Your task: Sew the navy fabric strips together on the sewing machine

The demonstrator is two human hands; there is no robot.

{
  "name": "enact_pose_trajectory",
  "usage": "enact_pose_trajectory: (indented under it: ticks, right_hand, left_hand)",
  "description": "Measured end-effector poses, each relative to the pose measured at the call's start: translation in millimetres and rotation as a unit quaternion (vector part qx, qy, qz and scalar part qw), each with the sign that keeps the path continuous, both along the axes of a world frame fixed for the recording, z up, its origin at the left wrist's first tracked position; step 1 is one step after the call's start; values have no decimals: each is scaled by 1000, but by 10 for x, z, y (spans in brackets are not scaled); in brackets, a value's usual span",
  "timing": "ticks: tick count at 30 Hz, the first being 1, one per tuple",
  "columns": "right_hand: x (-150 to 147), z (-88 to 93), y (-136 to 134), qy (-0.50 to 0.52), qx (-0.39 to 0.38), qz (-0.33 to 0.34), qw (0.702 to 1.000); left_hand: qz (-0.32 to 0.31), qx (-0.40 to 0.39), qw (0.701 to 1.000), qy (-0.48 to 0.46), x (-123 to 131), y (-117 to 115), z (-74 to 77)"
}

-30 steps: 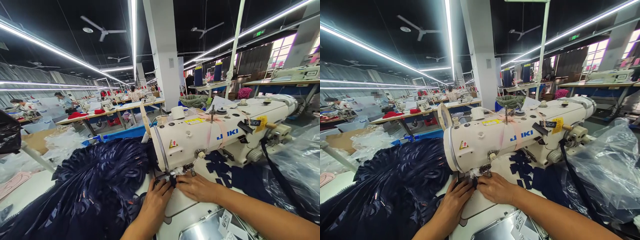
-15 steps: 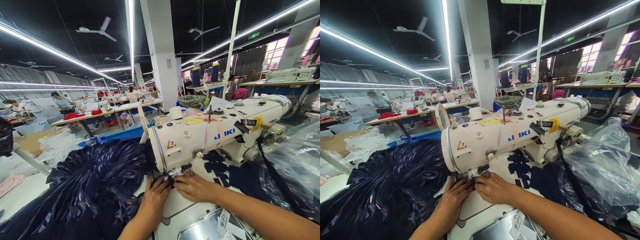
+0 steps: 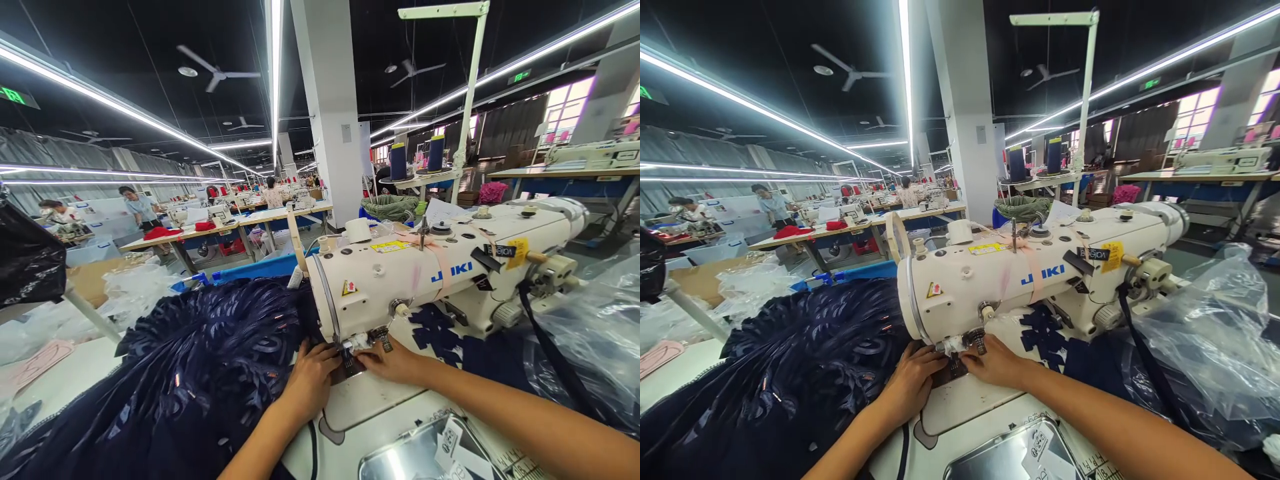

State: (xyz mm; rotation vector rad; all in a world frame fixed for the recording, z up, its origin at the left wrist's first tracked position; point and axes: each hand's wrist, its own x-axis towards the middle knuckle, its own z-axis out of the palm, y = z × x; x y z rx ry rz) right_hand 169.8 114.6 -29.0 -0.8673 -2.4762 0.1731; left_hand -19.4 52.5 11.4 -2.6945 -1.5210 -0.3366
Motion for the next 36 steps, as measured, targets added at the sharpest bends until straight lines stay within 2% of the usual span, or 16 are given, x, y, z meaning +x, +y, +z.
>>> enact_pose_trajectory:
  ticks: [2, 4, 8, 10, 13, 15, 17, 23, 27, 31, 34, 36]
  right_hand:
    - [-76, -59, 105, 17, -27, -32, 999]
    - [-129, -85, 175, 19, -30, -36, 999]
    - [-114, 2, 137, 11, -7, -15, 1000]
    - [-62, 92, 59, 4, 23, 9, 1000]
    - [16, 201, -36, 10, 113, 49, 992]
    - [45, 216, -53, 18, 163, 69, 984]
    - [51, 178, -36, 13, 181, 82, 980]
    - [13, 24, 3, 26, 177, 54, 982]
    - [-4, 91, -80, 4, 174, 40, 984]
    - [-24, 192, -153, -5, 133, 24, 991]
    - [-41, 168, -156, -3, 107, 5, 994]
    - [-50, 99, -141, -13, 118, -2, 993]
  left_hand:
    - [1, 45, 999, 0, 21, -8, -29]
    - [17, 106, 994, 16, 46, -40, -65]
    - [84, 176, 977, 89, 86, -139, -129]
    - [111, 170, 972, 115, 98, -172, -133]
    - [133, 134, 973, 135, 111, -161, -90]
    - [134, 105, 975, 143, 117, -121, -46]
    - [127, 79, 978, 148, 120, -77, -9]
    - [122, 88, 978, 147, 108, -25, -10]
    - [114, 99, 978, 143, 95, -19, -36]
    - [115, 85, 980, 141, 99, -4, -31]
    - [117, 63, 982, 138, 107, 11, -13]
    - [116, 51, 982, 137, 110, 24, 0]
